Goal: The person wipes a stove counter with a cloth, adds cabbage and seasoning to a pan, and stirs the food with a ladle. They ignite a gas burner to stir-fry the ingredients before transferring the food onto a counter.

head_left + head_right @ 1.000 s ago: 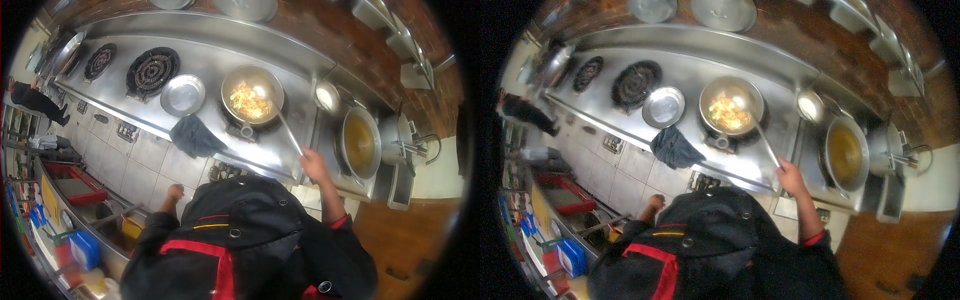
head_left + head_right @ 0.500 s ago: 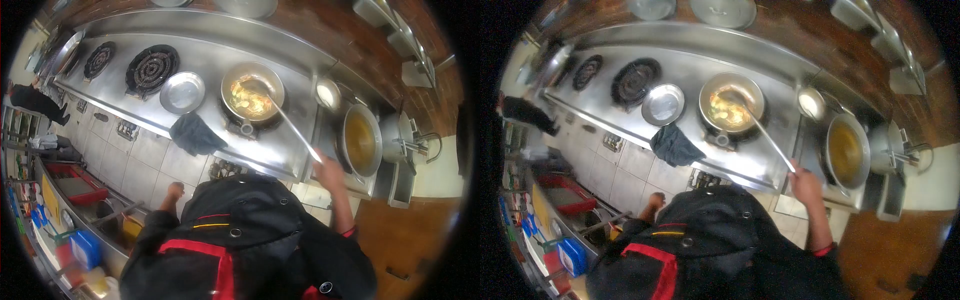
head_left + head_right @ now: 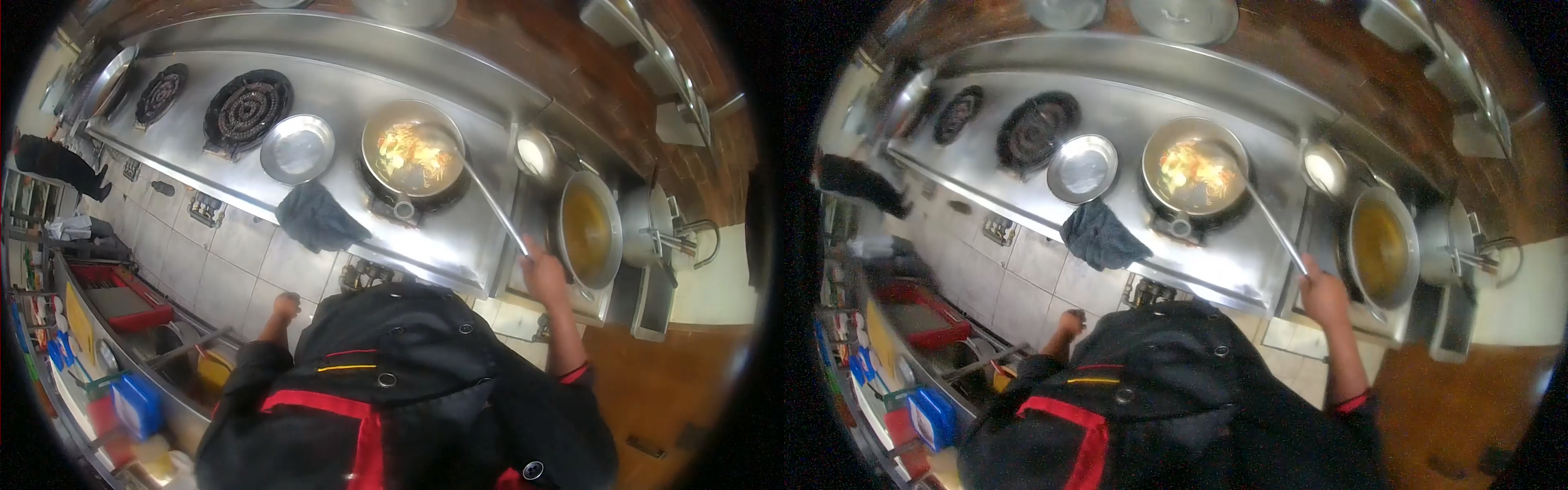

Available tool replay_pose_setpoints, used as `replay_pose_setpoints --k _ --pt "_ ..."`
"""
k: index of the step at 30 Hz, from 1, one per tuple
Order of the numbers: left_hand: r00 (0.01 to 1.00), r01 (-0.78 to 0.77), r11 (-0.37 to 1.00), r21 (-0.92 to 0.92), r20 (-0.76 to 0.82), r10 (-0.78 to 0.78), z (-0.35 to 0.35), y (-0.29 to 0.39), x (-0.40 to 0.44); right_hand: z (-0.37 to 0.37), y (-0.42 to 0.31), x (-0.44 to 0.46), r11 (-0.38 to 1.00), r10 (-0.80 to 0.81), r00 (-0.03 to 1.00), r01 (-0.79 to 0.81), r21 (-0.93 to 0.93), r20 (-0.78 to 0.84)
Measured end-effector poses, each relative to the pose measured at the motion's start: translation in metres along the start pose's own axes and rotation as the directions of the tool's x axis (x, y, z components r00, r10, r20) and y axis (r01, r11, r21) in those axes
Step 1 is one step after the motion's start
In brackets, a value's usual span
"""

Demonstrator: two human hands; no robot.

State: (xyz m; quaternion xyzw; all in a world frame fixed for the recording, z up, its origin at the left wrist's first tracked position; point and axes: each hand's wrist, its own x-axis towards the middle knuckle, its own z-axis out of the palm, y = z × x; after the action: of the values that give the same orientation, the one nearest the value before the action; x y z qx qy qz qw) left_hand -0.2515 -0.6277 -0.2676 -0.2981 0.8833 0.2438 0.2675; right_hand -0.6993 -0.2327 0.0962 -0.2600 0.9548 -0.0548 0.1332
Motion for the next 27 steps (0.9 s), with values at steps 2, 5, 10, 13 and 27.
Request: replay_pose_setpoints --k 2,5,10,13,27 --pt "0.997 0.062 0.987 -0.148 0.046 -0.056 -0.002 0.007 -0.002 0.012 -0.023 -0.003 0.996 0.08 0.996 -0.081 0.023 0.033" --pt "0.997 -0.072 0.996 0.053 0.03 0.071 0.012 0.0 -0.007 0.044 -0.024 -0.005 0.973 0.138 0.983 -0.158 0.17 0.122" --pt "0.97 0.206 0.913 -0.352 0.193 -0.145 0.003 0.01 -0.016 0.042 -0.015 -0.002 0.862 -0.015 0.995 -0.037 0.505 0.099" --pt "0.977 -0.186 0.917 0.352 0.164 0.135 0.014 -0.005 -0.003 0.023 -0.047 0.009 0.947 0.179 0.98 -0.195 0.256 0.086" --pt "0.994 -0.06 0.981 0.182 0.105 0.042 0.015 0.002 0.0 0.037 -0.039 0.048 0.967 0.039 0.998 -0.048 0.249 0.039"
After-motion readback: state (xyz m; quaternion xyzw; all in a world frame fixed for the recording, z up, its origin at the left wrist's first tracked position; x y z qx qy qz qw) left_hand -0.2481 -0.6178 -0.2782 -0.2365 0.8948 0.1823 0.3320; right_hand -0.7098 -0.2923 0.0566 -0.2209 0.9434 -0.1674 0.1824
